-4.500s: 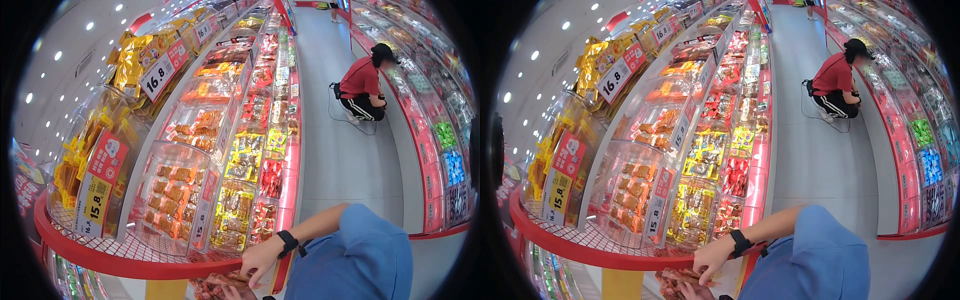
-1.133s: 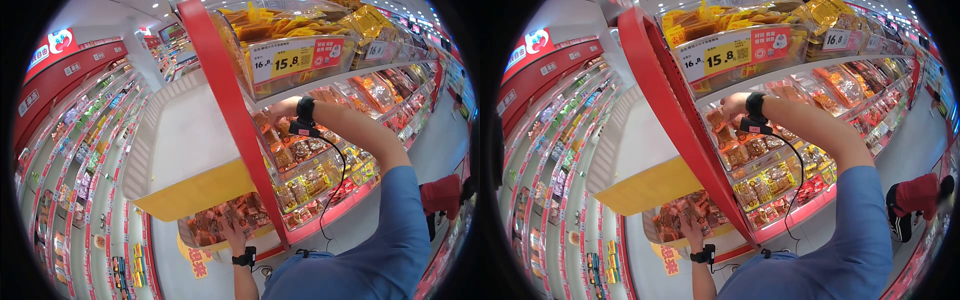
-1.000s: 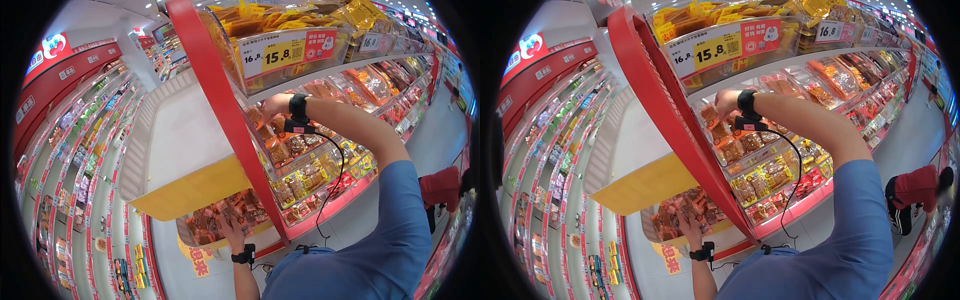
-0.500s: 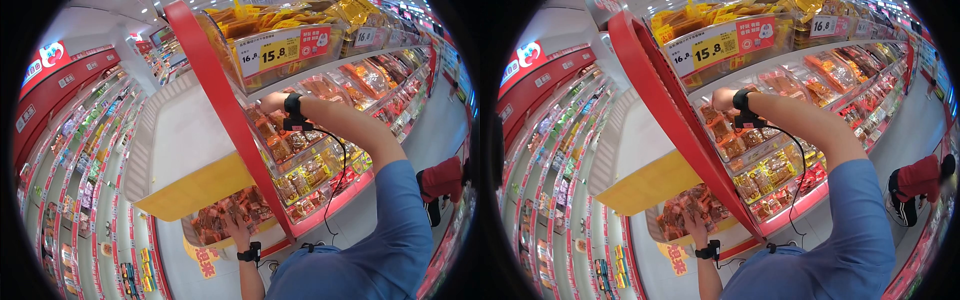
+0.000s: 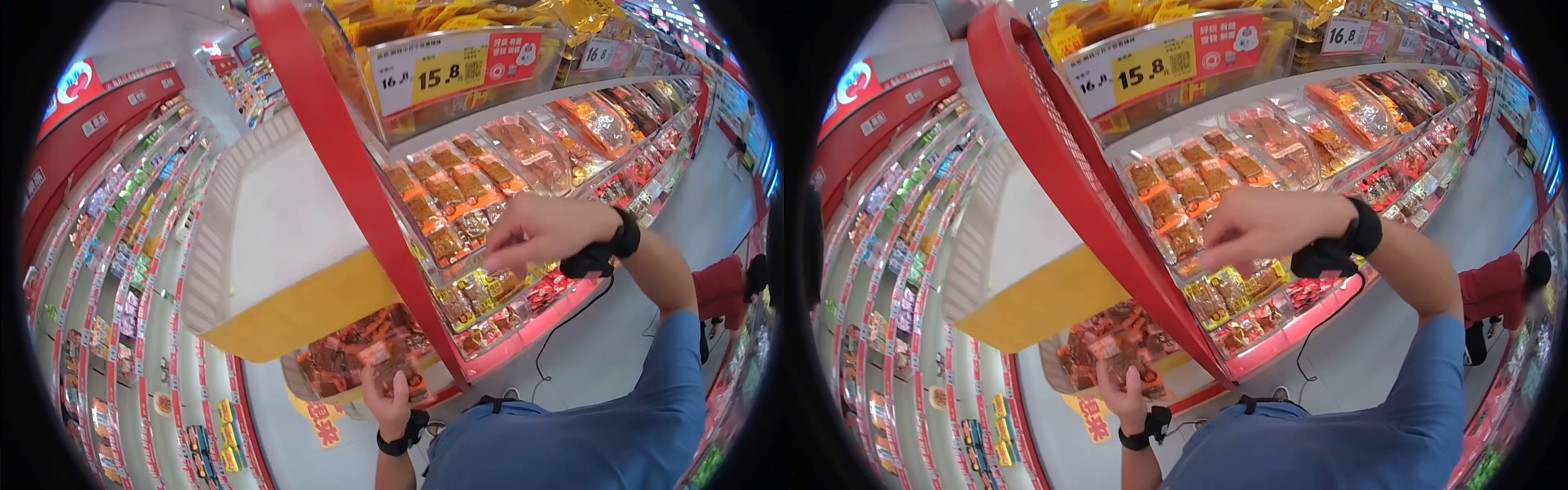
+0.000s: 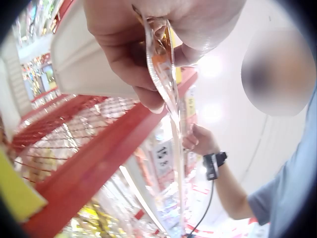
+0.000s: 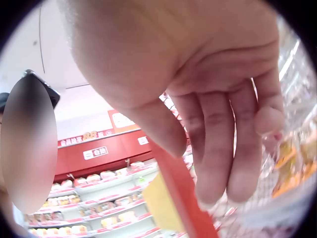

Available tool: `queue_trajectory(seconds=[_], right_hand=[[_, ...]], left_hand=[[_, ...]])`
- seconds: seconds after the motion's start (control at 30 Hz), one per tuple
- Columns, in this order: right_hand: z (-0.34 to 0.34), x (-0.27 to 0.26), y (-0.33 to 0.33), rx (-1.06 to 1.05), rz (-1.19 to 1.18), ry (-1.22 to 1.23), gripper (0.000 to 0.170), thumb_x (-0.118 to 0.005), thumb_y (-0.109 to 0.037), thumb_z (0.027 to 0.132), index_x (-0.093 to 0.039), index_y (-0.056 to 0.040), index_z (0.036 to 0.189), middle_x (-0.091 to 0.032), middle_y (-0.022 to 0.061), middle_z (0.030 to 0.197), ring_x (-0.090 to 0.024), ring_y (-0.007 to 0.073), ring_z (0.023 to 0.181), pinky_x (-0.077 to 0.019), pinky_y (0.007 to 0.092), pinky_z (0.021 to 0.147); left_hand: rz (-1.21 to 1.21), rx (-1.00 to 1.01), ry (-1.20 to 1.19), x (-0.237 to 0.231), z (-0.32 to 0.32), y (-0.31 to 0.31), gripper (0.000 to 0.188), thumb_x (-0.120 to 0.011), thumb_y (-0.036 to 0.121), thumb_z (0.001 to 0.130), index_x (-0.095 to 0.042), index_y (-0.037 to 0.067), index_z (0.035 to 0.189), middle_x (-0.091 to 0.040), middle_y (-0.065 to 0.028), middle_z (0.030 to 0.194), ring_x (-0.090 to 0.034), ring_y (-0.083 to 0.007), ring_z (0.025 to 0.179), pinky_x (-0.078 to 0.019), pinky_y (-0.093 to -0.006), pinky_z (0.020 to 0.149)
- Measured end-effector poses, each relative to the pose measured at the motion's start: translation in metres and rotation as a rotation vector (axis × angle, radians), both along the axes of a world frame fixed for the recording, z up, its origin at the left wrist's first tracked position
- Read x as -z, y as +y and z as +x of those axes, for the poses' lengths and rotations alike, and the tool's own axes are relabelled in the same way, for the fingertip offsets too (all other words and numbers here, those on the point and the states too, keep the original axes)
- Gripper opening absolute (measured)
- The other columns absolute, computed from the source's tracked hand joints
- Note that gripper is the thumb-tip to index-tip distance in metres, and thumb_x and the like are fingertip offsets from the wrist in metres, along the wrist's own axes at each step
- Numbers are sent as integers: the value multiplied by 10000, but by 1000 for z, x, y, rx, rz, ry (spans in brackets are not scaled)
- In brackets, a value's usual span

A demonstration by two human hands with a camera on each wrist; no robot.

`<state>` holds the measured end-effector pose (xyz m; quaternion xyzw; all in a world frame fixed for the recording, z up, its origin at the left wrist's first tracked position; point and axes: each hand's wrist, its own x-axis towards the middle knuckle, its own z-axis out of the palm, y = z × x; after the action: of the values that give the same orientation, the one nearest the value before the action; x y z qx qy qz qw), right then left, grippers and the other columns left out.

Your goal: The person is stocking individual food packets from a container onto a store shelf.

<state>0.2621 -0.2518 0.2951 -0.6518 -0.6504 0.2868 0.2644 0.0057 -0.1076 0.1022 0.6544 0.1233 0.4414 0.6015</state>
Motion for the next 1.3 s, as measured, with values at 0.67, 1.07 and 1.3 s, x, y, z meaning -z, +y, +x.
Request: queue_trajectory(seconds=[0.67,1.07,1.3], right_hand=[[-39,79,-24,323,82,302,273,-595,-221,884,-556,5,737,-541,26,547,-525,86,474,-416,232,450],[-50,72,-30,342,554,438,161,-538,-2,723,-385,-35,685,-613,76,792,-612,114,720,-476,258,592],[-56,80,-28,353,287,486,323,-646,-30,735,-326,-72,762,-377,0,745,-404,59,669,-348,225,565]], left_hand=[[-106,495,100,-14,66,-41,356,-569,23,870,-407,-18,1184,-612,-104,946,-611,-114,795,-499,-231,667],[-146,275,15,-21,57,-27,299,-501,36,899,-403,-18,1176,-529,-104,1029,-543,-128,921,-429,-244,818],[-214,294,-98,-22,60,-27,310,-448,31,913,-368,-8,1211,-514,-108,1103,-522,-138,1014,-394,-254,884]])
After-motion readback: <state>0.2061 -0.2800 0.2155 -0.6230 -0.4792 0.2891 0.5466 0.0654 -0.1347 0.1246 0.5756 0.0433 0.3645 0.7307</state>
